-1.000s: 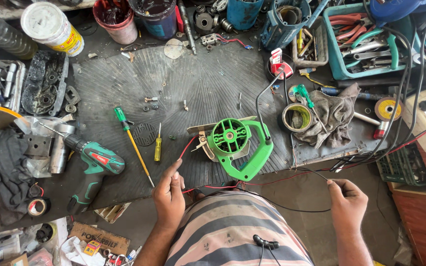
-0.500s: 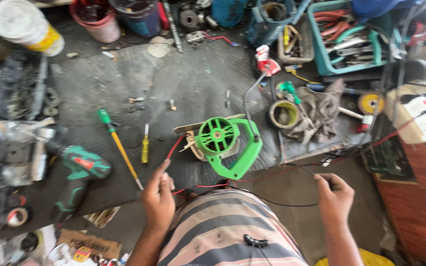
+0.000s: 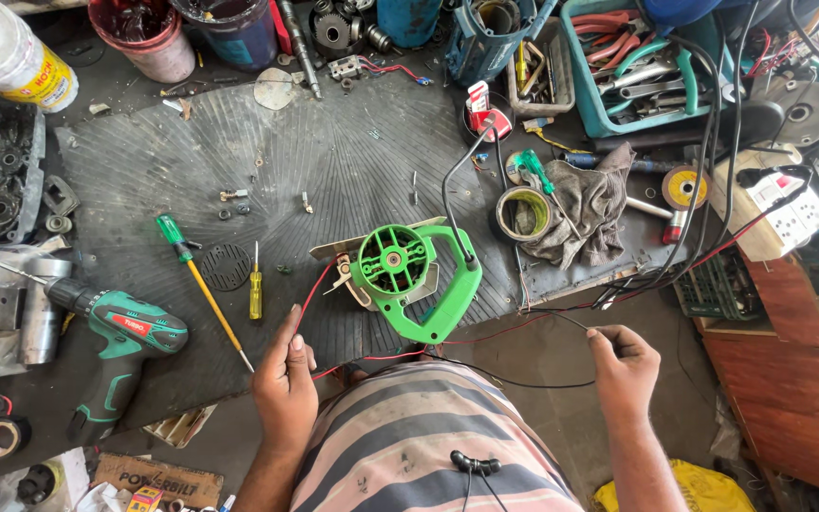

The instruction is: The person works on a green power tool at a cluttered workbench. They use a screwdriver to unscrew parts of the tool's housing, handle and untangle its power cord, plug the cord into a wall socket, and continue turning screws on the tool body by hand and with the screwdriver.

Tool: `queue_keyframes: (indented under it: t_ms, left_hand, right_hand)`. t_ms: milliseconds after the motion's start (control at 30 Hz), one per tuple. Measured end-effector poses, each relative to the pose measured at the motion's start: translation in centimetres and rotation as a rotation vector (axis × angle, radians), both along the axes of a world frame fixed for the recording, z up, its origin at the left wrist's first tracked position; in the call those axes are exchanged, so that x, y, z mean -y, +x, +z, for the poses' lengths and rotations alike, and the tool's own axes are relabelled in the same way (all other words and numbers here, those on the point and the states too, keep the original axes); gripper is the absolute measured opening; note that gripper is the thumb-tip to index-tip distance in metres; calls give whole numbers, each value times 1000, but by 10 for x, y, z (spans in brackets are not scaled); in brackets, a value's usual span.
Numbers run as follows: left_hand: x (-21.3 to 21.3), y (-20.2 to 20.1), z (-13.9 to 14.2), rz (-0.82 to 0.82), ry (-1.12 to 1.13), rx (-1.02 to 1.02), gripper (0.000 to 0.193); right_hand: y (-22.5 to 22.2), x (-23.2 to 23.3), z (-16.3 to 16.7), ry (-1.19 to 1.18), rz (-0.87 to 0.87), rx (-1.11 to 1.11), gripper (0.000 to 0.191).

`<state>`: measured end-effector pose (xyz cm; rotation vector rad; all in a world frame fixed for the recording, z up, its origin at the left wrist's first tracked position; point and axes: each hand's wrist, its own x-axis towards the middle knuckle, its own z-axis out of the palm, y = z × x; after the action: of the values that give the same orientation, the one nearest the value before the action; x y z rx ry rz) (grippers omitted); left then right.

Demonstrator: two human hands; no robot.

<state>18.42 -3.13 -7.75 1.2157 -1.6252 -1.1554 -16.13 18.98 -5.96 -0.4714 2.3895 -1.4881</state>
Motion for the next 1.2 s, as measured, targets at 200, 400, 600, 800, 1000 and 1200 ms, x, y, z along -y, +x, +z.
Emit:
queue_keyframes:
  t_ms: [200,400,600,800,1000,1200]
  left_hand:
    - [0,0,-1,-11,14,-26,39]
    - [0,-1,-2,-2,33,-13,39]
    - [0,-1,-1,3,33,8,39]
    - [1,-2,3,-5,29,-12,39]
    - [1,-3,3,171,98,-8,32]
    - [-10,5,14,253,59,-185,19]
  right_hand:
    - [0,1,-2,3,16,-3,12]
    - [0,1,0,18,14,-6,11]
    - [-1,1,-1,15,28,-25,12]
    - [0,2,-1,26,12,-13,12]
    - [2,-1,0,42,1,-30,12]
    - [-1,-15,12,18,44,34,11]
